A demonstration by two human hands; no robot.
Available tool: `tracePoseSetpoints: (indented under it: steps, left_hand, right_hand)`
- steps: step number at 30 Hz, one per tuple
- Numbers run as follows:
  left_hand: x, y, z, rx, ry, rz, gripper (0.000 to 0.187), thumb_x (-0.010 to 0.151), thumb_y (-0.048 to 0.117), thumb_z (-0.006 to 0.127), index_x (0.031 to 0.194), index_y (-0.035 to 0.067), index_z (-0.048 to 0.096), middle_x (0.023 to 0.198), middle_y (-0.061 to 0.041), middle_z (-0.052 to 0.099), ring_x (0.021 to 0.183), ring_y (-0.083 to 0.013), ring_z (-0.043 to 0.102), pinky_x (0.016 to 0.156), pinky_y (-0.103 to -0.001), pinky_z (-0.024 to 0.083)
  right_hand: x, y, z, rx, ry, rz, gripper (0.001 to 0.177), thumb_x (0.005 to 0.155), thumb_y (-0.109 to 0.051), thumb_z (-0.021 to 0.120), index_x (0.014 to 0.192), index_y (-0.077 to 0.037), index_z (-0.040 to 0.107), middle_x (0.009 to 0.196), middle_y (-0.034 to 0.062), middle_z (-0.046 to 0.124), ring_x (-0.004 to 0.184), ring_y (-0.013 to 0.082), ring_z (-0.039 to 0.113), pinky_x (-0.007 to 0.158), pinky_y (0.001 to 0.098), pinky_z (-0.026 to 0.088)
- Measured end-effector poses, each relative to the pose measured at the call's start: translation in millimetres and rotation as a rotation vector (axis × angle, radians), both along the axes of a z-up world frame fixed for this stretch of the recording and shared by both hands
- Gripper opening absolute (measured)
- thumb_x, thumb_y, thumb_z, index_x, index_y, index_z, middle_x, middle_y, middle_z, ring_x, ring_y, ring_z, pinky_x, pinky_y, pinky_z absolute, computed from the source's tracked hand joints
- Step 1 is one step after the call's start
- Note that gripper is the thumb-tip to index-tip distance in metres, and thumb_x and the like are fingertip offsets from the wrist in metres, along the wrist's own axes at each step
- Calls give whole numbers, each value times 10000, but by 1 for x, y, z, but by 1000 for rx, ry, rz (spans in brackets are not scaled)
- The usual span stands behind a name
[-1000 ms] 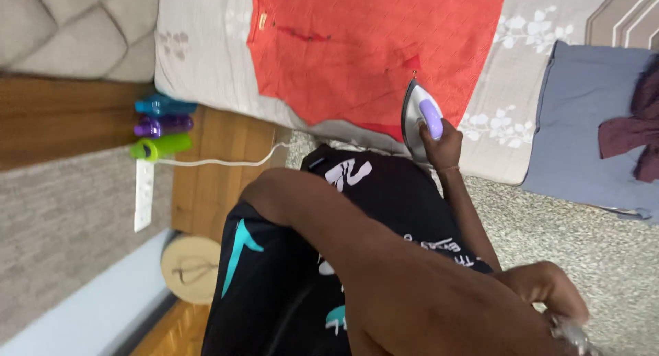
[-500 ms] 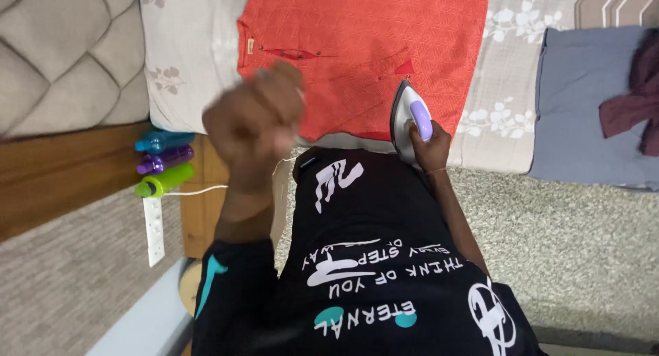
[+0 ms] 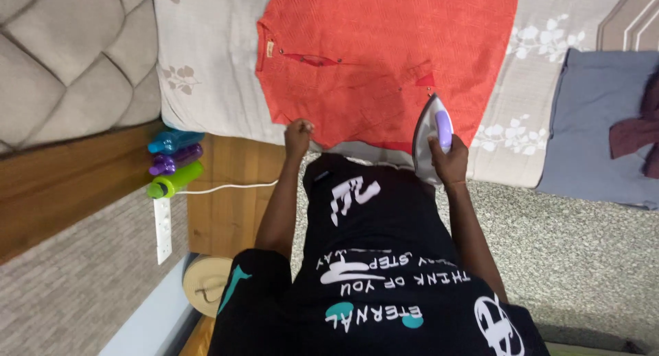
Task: Ironing an orange shirt on a bed.
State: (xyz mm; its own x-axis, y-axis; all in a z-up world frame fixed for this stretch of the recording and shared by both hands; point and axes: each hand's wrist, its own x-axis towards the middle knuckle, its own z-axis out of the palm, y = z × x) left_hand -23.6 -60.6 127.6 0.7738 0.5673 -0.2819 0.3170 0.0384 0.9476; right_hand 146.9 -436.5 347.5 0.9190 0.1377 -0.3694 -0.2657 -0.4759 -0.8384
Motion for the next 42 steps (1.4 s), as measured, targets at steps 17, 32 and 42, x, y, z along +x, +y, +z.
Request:
tracePoseSetpoints:
  steps: [17,32,42]
  left_hand:
    - [130,52,41,-77,135,-340,139,989,147,621,980,26,689,839,-77,750,733,-140,715,674,-310,579]
    - [87,-54,170,-469,123,-640,226,981,256,641,995,38,699,873,-39,756,609,-94,634,539,-236,480]
    - [83,-118,269,-17,98,-425,337,866,370,774,887,39,714,655,-19,650,503,-86,595,431,-260,443]
  right_hand:
    - [-37,51,-25,325,150,-49,154,1002,-100,681,1101,7,632,865,42,657,736,119,638,699,280,539]
    - [-17,108,-28,338,69,454,451,984,-129,612,1412,-8,537,1122,99,746,959,169,743,873,329,603]
    - [-35,71,27,210,-299,586,479,852,-153,785,1298,-28,660,991,208,757,875,289,745,765,393,562]
